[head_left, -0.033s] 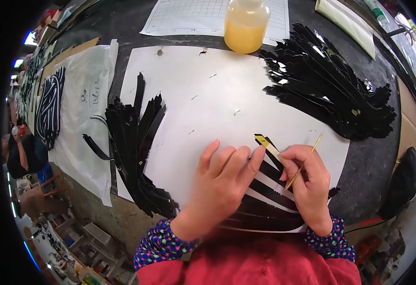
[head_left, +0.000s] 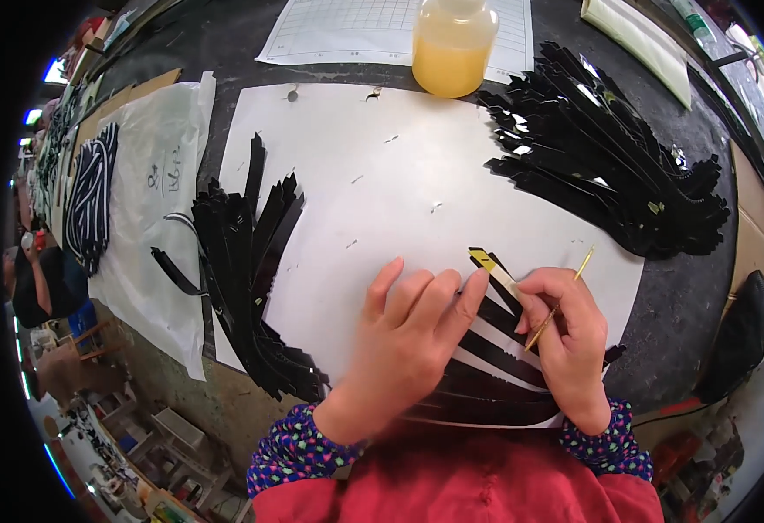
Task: Applying glue to black shoe upper components using a small brush applicator.
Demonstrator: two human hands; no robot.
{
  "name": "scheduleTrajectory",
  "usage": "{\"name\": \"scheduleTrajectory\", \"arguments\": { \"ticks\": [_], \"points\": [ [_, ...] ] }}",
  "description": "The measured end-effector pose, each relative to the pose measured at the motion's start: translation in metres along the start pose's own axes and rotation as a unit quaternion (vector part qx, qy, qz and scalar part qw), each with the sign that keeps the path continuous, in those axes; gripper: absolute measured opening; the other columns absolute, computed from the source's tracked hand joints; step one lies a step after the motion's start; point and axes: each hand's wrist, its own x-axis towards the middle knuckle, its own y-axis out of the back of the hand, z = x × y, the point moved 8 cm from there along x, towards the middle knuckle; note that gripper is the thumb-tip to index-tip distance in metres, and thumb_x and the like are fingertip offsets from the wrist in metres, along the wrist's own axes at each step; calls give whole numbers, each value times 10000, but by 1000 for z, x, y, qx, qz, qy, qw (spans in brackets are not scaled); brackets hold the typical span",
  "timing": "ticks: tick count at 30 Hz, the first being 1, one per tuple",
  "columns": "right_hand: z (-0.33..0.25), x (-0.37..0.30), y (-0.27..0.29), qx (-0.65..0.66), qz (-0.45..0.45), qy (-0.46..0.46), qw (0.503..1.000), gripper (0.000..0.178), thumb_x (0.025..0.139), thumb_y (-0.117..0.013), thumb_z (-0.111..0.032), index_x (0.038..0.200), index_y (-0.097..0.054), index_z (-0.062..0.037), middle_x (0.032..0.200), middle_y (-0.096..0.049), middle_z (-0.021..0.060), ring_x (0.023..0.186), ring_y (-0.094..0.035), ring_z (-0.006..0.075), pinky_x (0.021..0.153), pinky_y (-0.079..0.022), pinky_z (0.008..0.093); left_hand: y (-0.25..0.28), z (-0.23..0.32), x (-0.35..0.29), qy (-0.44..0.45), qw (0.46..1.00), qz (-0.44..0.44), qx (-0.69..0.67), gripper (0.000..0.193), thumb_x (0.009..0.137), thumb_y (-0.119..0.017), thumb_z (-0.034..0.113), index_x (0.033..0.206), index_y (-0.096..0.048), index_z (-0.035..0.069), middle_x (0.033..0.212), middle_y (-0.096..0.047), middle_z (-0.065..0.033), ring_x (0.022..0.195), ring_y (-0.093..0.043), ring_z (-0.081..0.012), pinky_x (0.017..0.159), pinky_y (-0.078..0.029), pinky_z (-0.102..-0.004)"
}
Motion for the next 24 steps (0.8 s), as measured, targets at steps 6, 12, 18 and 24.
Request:
{"name": "scheduleTrajectory", "arguments": {
  "ticks": [6,12,18,24],
  "points": [
    [1,1,-2,-7,3,-9,1000,188,925,-578,148,1070,-616,34,1004,-628,123,641,-606,141,554,-507,259,-1,1,0,-2,1000,-10,21,492,853,-600,66,1338,-664,119,1353,-547,-2,1087,-499,-183,1111,-366,-440],
    [-2,2,-3,-23,1,-8,1000,200,918,-585,155,1076,-618,37,1015,-630,133,647,-601,142,549,-519,255,-5,4,2,-13,998,-34,49,457,867,-592,65,1314,-668,124,1488,-532,49,1082,-488,-156,1128,-345,-394],
    [-4,1,-3,-37,0,3,999,230,903,-585,174,1088,-620,41,1020,-628,141,657,-596,145,548,-520,258,-5,5,2,-7,997,-38,63,429,877,-585,64,1291,-673,135,1481,-547,52,1075,-485,-147,1124,-348,-380],
    [-8,1,-5,-58,-3,20,998,281,872,-582,203,1099,-622,42,1015,-623,150,677,-591,165,547,-510,276,-5,4,2,-2,997,-41,65,437,876,-581,64,1298,-667,145,1483,-542,59,1074,-480,-147,1120,-352,-373]
  ]
}}
